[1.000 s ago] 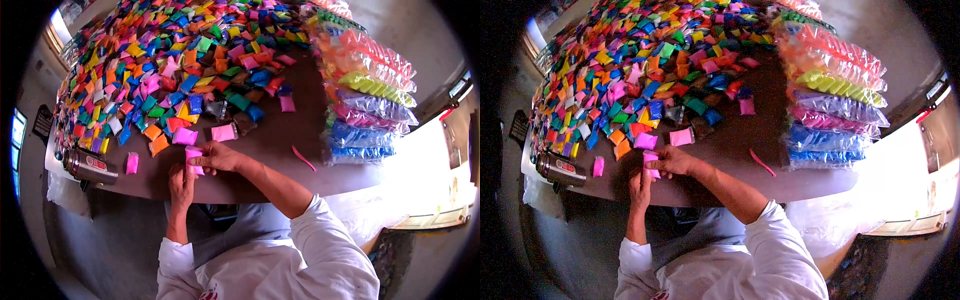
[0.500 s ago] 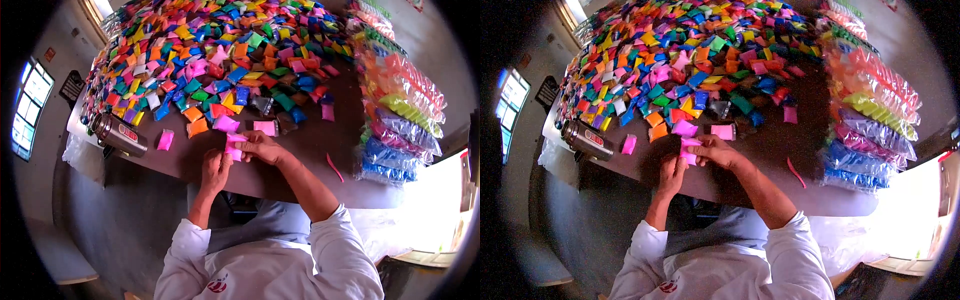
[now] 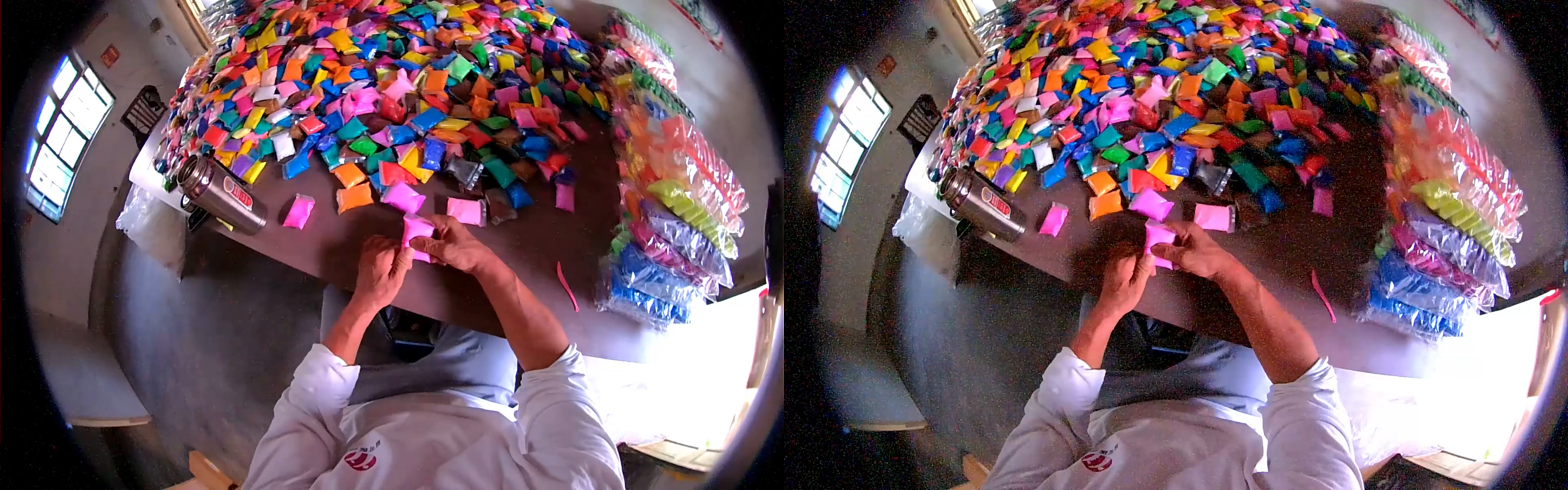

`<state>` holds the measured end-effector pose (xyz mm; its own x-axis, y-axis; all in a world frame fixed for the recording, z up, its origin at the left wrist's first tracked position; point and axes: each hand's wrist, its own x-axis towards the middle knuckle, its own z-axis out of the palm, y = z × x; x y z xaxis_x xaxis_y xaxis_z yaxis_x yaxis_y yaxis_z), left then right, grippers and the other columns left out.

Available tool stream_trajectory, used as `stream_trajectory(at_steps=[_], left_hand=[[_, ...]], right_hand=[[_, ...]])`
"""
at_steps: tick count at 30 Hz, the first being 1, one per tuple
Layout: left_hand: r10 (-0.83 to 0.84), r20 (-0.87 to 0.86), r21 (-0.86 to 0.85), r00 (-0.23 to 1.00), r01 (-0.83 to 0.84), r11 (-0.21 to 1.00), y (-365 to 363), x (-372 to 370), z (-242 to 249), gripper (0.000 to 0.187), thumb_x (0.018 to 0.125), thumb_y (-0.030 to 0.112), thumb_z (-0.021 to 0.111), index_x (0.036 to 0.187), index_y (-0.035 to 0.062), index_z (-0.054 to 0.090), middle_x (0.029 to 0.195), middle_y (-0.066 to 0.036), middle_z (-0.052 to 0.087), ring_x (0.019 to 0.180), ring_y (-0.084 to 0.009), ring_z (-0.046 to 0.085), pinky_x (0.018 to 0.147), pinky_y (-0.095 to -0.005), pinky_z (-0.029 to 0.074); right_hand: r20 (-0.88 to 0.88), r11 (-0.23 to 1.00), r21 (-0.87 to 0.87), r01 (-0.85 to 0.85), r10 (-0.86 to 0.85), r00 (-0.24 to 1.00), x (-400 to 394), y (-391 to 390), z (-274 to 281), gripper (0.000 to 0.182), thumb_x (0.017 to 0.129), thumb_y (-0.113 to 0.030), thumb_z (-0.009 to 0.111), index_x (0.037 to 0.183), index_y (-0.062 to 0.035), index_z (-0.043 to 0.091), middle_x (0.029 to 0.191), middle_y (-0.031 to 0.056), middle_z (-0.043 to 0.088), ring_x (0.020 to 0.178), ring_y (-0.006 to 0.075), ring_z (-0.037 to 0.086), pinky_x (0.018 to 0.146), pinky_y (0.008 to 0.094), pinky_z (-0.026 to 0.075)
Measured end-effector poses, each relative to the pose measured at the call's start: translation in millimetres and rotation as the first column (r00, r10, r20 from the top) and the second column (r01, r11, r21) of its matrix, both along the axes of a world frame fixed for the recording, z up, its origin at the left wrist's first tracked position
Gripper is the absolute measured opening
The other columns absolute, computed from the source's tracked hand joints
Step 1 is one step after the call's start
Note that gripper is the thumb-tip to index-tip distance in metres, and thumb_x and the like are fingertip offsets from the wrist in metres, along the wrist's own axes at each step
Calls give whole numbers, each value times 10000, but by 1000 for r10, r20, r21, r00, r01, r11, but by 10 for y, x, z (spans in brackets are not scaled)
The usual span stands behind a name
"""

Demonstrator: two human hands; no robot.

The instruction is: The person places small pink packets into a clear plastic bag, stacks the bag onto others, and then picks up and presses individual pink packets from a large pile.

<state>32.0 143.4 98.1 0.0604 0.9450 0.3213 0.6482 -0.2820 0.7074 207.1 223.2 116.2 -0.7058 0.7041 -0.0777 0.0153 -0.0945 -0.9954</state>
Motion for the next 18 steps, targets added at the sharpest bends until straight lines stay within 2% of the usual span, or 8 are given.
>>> stream_trajectory(at_steps=[3, 5, 7, 9, 11, 12, 16, 18], left_hand=[[13, -12, 33, 1000, -12, 999, -18, 2, -20, 340, 968, 307, 485, 799, 52, 632, 756, -110, 634, 818, -330, 589, 860, -447, 420], [28, 70, 19, 997, -29, 999, -23, 4, -10, 345, 971, 312, 481, 796, 56, 631, 771, -116, 638, 822, -333, 589, 863, -455, 414], [65, 141, 49, 988, -72, 996, -2, 17, -51, 353, 974, 309, 476, 765, 58, 611, 759, -118, 624, 809, -340, 585, 850, -461, 416], [41, 117, 67, 992, -49, 997, 10, 17, -64, 357, 971, 295, 478, 729, 54, 582, 736, -123, 604, 787, -345, 581, 829, -459, 424], [44, 119, 55, 992, -51, 997, 3, 2, -50, 354, 968, 288, 482, 721, 51, 571, 724, -125, 591, 778, -349, 576, 828, -464, 422], [39, 81, 51, 996, -44, 998, 11, -11, -54, 349, 966, 290, 484, 729, 51, 576, 725, -126, 593, 774, -350, 574, 827, -466, 421], [-6, 122, -9, 992, 7, 1000, 7, 16, 5, 346, 962, 300, 493, 747, 46, 587, 727, -133, 594, 762, -362, 573, 820, -471, 421], [3, 108, 21, 994, -6, 1000, 20, 20, 4, 353, 959, 308, 499, 746, 41, 587, 728, -141, 594, 767, -362, 578, 827, -471, 423]], right_hand=[[48, 999, 30, 15, -17, 999, -19, -1, -7, 248, 895, -219, 681, 1098, -85, 633, 742, -59, 555, 622, 45, 484, 526, 209, 391], [55, 999, 35, 4, -6, 998, -18, 4, -48, 264, 888, -255, 695, 1097, -100, 651, 728, -59, 562, 604, 41, 487, 513, 204, 376], [-24, 993, -49, 112, -113, 993, -43, -5, -90, 299, 892, -333, 685, 1026, -67, 663, 689, -28, 586, 582, 65, 510, 493, 245, 399], [-55, 990, -99, 103, -109, 993, -35, 19, -69, 332, 875, -399, 690, 972, -82, 663, 677, -28, 580, 564, 85, 515, 480, 256, 382], [152, 998, 56, 12, -20, 988, 5, 35, -2, 342, 870, -428, 687, 928, -93, 652, 674, -34, 574, 556, 89, 504, 481, 259, 373], [247, 999, 49, 3, -15, 969, -45, 43, 0, 357, 878, -434, 674, 879, -79, 637, 674, -34, 569, 550, 91, 490, 489, 259, 371], [168, 1000, 15, 11, -13, 986, -60, -35, 120, 354, 885, -430, 667, 865, -79, 624, 658, -32, 556, 548, 83, 480, 489, 257, 365], [89, 999, 26, 31, -33, 995, -37, -28, 124, 347, 868, -424, 686, 909, -85, 630, 638, -28, 532, 499, 76, 445, 439, 239, 322]])
